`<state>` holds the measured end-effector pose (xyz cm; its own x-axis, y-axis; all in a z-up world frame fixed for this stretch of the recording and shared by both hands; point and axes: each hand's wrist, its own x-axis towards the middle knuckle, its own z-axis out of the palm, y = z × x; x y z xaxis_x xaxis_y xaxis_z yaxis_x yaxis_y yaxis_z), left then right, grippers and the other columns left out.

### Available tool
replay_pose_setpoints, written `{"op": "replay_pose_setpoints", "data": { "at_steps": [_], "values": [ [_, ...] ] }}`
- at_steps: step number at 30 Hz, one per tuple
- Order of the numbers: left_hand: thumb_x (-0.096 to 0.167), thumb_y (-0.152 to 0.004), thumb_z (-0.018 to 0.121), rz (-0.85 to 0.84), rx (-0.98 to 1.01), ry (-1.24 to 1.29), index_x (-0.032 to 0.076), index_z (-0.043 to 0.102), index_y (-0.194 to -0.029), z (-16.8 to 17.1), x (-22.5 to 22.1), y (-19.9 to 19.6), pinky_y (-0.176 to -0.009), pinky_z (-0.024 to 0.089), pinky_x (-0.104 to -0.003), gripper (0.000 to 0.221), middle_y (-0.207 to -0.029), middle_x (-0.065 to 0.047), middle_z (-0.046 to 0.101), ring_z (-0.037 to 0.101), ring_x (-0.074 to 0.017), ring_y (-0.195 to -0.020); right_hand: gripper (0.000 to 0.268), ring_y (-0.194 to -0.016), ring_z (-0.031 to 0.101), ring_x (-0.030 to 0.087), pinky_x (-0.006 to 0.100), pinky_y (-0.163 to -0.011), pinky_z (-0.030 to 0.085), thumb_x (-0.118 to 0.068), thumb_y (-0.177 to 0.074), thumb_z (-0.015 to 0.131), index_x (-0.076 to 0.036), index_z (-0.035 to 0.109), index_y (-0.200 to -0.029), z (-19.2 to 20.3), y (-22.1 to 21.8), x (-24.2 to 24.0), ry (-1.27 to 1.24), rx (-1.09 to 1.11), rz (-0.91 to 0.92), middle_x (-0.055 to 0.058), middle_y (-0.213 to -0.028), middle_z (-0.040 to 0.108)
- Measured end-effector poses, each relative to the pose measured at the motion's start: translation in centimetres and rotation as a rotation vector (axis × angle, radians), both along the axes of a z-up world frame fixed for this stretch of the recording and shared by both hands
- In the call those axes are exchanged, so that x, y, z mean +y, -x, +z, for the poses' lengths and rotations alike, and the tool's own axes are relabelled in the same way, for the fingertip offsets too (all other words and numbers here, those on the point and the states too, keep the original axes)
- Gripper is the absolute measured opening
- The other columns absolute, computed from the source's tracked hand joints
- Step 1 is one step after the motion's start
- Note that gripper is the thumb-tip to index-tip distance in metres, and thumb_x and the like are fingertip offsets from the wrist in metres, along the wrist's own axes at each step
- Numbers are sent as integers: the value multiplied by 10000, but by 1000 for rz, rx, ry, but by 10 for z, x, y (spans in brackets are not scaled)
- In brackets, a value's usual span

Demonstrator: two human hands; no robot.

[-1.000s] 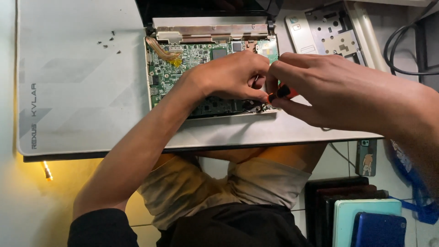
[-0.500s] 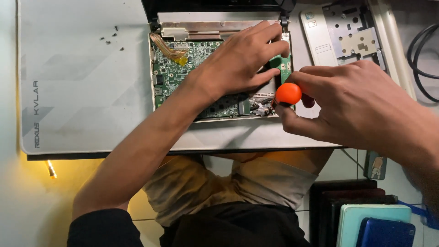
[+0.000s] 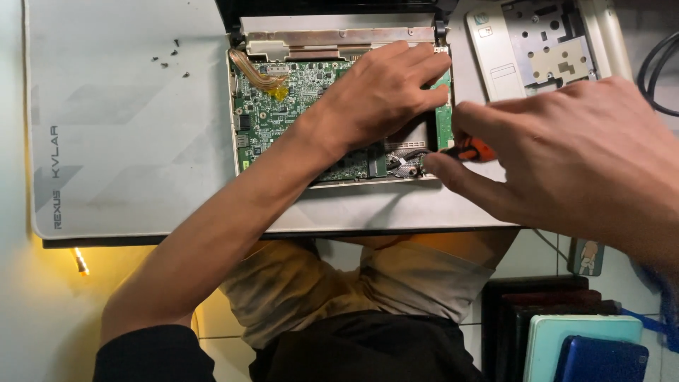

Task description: Using a screwdriver to remove screws and then detaching a small circuit board from the internal assembly of a laptop.

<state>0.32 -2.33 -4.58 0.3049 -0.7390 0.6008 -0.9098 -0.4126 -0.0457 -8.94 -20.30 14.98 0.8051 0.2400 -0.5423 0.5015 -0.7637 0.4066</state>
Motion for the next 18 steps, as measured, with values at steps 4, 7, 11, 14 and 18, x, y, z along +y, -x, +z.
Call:
{"op": "replay_pose_setpoints", "data": {
  "at_steps": [4,7,11,14,18],
  "values": [
    [76,-1080,764,32,-43,15,138,658,-899,-1,-1,2,-667,544,-438,219,-1024,-73,652,627,-282,-872,568,-485,725,202,360,-473,584,-756,-1283,418,-236,628,-1186,-24,2,-19,-124,-28,291,-92,-728,697],
    [71,-1063,761,42,-36,58,153,611,-862,-1,-1,3,-640,503,-427,264,-992,-55,635,607,-269,-846,235,-839,803,350,524,-679,652,-432,-1210,626,-201,614,-1252,-28,-2,-24,-498,-17,404,12,-1058,727],
    [111,-1123,755,31,-12,78,135,650,-917,3,-2,5,-691,529,-442,233,-1036,-73,646,638,-292,-877,394,-803,820,360,546,-709,690,-502,-1190,615,-169,599,-1399,-21,-9,-17,-442,57,256,53,-1063,746],
    [96,-1114,754,40,-7,56,136,648,-900,3,0,3,-671,519,-435,242,-1010,-65,633,633,-277,-877,432,-627,795,311,484,-619,639,-679,-1216,514,-265,629,-1260,-18,-9,-8,-196,18,139,-16,-814,747],
    [120,-1099,794,43,41,26,112,648,-856,5,0,3,-694,563,-462,283,-1069,-89,655,647,-300,-893,426,-692,843,309,493,-630,667,-662,-1248,453,-270,586,-1151,-13,-4,-5,-139,110,76,-75,-981,773]
  ]
}}
